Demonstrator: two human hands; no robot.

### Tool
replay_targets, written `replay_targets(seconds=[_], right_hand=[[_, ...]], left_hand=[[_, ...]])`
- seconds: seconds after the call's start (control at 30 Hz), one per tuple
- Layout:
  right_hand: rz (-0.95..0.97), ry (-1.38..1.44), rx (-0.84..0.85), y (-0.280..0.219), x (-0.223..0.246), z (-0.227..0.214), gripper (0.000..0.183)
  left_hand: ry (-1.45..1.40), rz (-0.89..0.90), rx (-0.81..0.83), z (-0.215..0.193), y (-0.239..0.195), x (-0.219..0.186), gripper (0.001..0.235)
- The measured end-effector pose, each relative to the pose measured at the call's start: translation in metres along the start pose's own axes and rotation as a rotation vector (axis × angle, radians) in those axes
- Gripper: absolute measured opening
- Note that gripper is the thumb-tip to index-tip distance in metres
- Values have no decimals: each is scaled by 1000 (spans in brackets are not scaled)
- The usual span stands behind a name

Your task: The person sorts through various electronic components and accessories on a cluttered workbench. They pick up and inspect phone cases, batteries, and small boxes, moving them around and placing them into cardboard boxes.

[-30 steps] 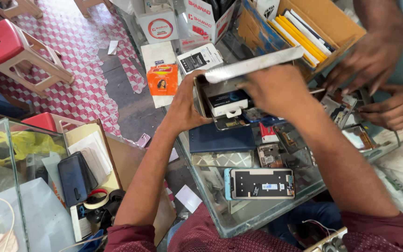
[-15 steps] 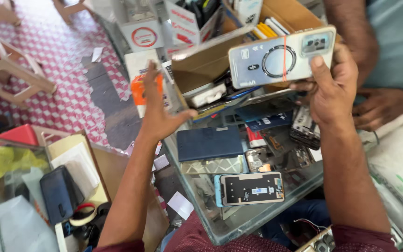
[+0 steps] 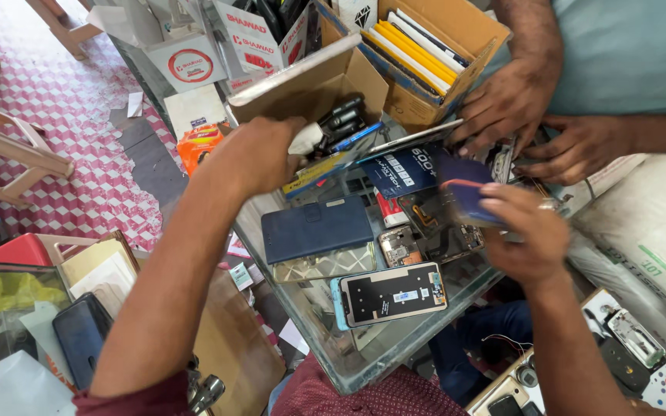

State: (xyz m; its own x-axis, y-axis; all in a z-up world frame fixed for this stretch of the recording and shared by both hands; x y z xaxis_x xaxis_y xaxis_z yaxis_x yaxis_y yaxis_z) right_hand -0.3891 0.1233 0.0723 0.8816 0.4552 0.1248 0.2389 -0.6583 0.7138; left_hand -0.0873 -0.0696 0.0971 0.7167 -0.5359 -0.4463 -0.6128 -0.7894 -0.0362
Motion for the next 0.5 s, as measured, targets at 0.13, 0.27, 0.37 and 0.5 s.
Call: replay_targets(seconds=[0.13,0.27,0.37,0.5], right_hand=[[-5,-20,443,20,29,40,68],[-99,-32,410,50,44,30,91],[-81,130,343,81,45,31,72],[-101,7,335,134,52,71,45]], left_hand=[[162,-119,87,3,14,10,45],[182,-104,-80,-10,-1,7,42],[147,-57,-245,-30,-24,4,42],[198,-9,-328,-44,-32,-4,53]])
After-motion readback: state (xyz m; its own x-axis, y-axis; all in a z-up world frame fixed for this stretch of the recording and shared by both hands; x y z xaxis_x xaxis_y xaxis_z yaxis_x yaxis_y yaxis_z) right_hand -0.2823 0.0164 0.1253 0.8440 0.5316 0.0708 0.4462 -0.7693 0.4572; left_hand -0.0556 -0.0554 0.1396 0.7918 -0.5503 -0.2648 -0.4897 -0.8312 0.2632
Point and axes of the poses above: each hand's wrist, its own y-axis towards the middle knuckle, its own z-axis out of the palm, x = y × z, the point moved 6 cm from there along y, towards the middle knuckle, and after that the axes turned 5 degrees about -y, right-handed, at the moved point
